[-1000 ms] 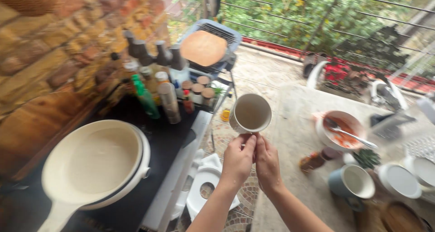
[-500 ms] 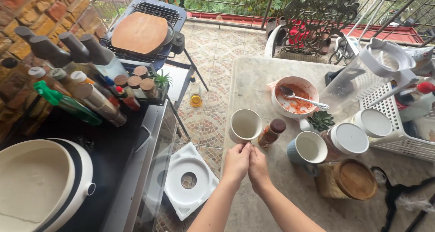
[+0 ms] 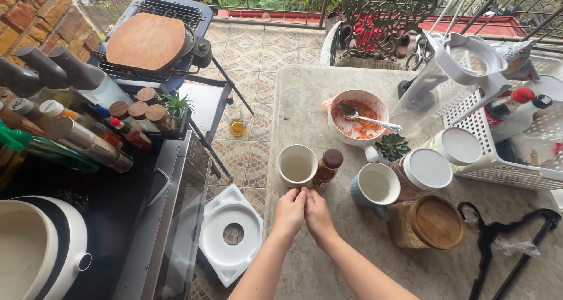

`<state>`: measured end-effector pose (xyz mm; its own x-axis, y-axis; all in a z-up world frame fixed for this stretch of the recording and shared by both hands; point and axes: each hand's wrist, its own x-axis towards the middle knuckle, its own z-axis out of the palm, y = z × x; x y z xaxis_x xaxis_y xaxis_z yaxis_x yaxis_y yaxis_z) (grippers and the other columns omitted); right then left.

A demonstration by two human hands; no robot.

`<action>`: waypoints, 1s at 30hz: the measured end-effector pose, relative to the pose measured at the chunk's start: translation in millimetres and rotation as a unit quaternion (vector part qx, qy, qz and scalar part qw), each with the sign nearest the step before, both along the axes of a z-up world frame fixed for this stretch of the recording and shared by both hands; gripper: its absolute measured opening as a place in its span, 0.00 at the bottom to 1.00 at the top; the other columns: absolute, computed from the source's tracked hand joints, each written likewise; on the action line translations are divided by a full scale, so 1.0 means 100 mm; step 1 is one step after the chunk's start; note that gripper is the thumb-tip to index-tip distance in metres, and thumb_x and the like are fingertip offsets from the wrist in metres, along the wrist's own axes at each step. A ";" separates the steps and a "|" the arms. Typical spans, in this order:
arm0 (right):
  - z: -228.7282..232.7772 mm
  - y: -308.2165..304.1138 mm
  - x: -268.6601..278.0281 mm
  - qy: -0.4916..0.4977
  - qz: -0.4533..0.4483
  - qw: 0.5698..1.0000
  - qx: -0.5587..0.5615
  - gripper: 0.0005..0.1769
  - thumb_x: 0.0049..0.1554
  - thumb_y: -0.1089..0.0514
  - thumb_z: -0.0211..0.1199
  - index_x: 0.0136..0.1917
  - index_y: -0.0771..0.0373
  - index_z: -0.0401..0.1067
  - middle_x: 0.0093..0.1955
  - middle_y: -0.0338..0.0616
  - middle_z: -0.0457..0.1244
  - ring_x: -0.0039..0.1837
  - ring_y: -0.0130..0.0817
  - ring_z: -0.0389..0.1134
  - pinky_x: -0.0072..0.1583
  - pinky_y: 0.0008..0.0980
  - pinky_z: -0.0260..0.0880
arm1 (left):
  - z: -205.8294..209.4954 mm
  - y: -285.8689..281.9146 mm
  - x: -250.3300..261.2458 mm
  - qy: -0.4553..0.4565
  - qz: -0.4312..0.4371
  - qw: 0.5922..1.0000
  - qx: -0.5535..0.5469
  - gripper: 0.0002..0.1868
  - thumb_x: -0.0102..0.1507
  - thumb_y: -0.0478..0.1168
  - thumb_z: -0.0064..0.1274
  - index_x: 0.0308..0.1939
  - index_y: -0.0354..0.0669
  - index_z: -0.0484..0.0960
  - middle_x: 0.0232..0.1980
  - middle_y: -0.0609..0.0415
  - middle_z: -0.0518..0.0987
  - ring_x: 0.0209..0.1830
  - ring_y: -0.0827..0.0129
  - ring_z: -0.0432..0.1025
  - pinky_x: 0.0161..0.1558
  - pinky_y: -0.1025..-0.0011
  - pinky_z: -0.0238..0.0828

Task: The person washes a white pan under running water, rinses it, and dries it with a cloth. They then place the pan on a portable electric stove, plug it in, and pour water from two mugs into the pan. Finally, they discard a bottle cap and pick up chopsticks.

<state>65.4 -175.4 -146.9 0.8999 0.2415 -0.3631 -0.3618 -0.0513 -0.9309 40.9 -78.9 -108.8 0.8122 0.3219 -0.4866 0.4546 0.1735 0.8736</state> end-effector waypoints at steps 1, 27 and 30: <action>0.01 0.01 0.01 -0.009 0.001 1.000 0.004 0.20 0.67 0.48 0.47 0.51 0.66 0.72 0.45 0.40 0.67 0.47 0.27 0.64 0.51 0.29 0.66 | 0.00 0.01 0.01 0.003 -0.004 1.000 -0.005 0.16 0.68 0.44 0.46 0.52 0.38 0.82 0.46 0.53 0.86 0.45 0.71 0.77 0.48 0.71 0.72; 0.10 0.21 0.27 0.000 -0.073 0.997 -0.027 0.18 0.63 0.51 0.55 0.62 0.63 0.70 0.44 0.43 0.71 0.44 0.26 0.69 0.47 0.29 0.70 | -0.12 0.13 0.28 -0.015 -0.011 0.999 -0.032 0.22 0.69 0.47 0.43 0.60 0.38 0.81 0.52 0.46 0.84 0.50 0.63 0.78 0.53 0.66 0.71; 0.21 0.06 0.17 0.042 -0.057 0.998 0.004 0.23 0.61 0.54 0.56 0.68 0.60 0.67 0.42 0.45 0.70 0.40 0.26 0.69 0.42 0.29 0.71 | -0.09 0.09 0.24 0.029 0.001 0.999 -0.036 0.24 0.69 0.48 0.44 0.63 0.39 0.76 0.52 0.43 0.81 0.49 0.58 0.77 0.52 0.61 0.71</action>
